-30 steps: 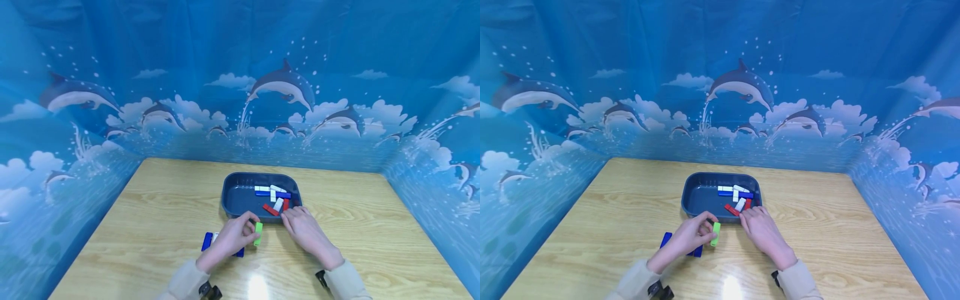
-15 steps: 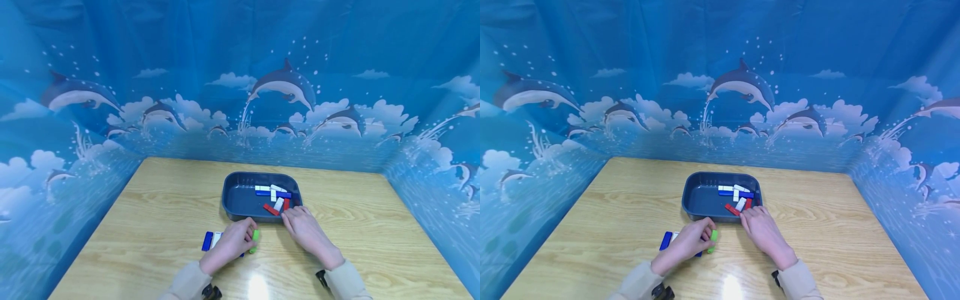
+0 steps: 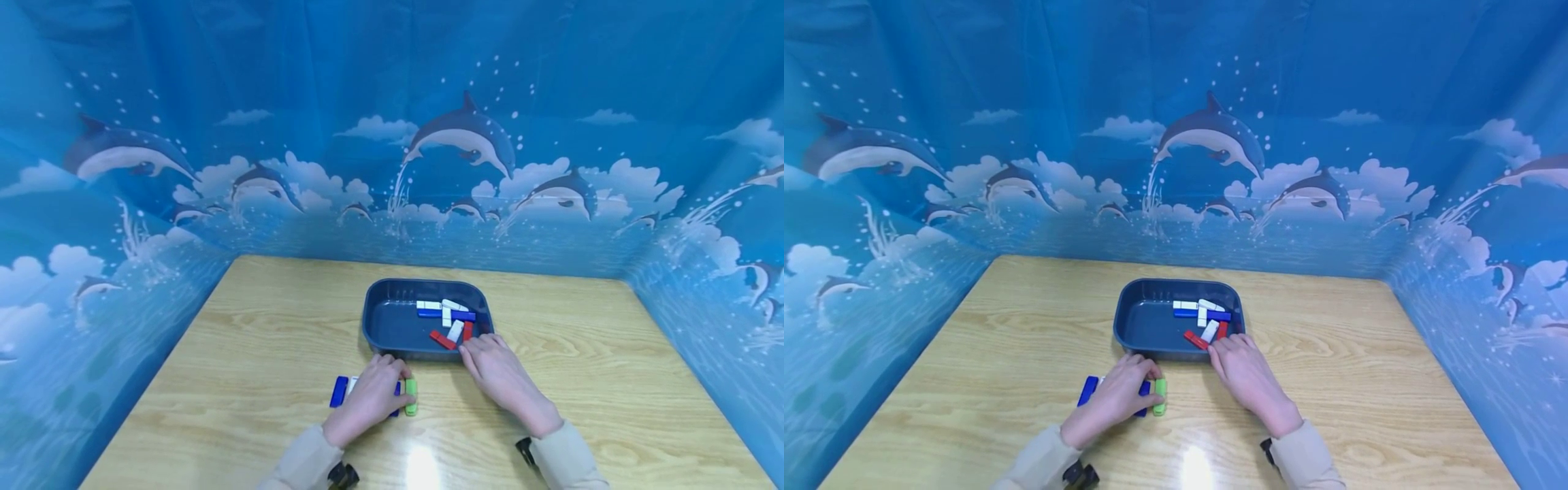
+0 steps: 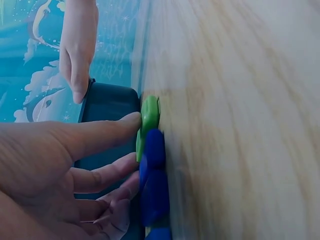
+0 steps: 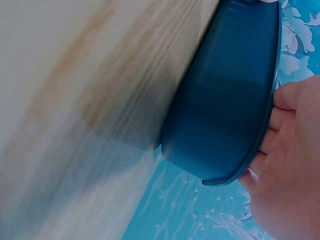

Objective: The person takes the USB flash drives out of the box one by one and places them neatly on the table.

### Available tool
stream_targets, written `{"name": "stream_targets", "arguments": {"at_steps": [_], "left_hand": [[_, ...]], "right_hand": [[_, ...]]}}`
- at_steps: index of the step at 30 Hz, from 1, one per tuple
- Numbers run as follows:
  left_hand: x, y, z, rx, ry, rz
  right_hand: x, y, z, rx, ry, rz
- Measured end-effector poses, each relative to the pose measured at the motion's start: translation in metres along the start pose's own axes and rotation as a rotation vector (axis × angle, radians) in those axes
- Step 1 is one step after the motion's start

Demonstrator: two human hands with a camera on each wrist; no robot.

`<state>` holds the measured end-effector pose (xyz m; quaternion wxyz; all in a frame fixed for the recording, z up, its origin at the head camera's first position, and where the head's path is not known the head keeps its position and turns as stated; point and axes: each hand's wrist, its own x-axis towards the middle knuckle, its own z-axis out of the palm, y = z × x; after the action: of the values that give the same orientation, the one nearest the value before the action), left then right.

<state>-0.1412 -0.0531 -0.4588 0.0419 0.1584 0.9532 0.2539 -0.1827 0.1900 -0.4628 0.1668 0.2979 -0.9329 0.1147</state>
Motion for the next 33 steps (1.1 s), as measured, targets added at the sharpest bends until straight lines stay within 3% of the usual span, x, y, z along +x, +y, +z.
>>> {"name": "stream_targets", "arguments": {"at_steps": [6, 13, 18, 24, 27, 30, 33], "left_hand": [[-0.004, -0.003, -0.004, -0.007, 0.005, -0.003], [-0.006, -0.006, -0.013, -0.074, 0.13, 0.067], [-0.003, -0.006, -0.02, -0.13, 0.173, 0.065], [0.003, -0.005, -0.029, -0.141, 0.272, 0.071], [0.008, -0.005, -0.033, -0.101, 0.341, 0.085], [0.013, -0.01, -0.035, -0.011, 0.405, 0.139], [0.016, -0.015, -0.035, 0.098, 0.407, 0.189]], "right_hand": [[0.0, 0.0, 0.001, 0.004, -0.012, 0.009], [0.0, 0.001, 0.001, 0.008, -0.011, 0.013], [0.0, 0.0, 0.0, 0.011, -0.01, 0.009], [0.0, 0.0, 0.0, 0.01, -0.017, 0.016], [0.0, 0.0, -0.001, 0.014, -0.026, 0.025], [0.0, 0.0, -0.001, 0.016, -0.029, 0.03], [0.0, -0.001, 0.0, 0.013, -0.029, 0.028]]}}
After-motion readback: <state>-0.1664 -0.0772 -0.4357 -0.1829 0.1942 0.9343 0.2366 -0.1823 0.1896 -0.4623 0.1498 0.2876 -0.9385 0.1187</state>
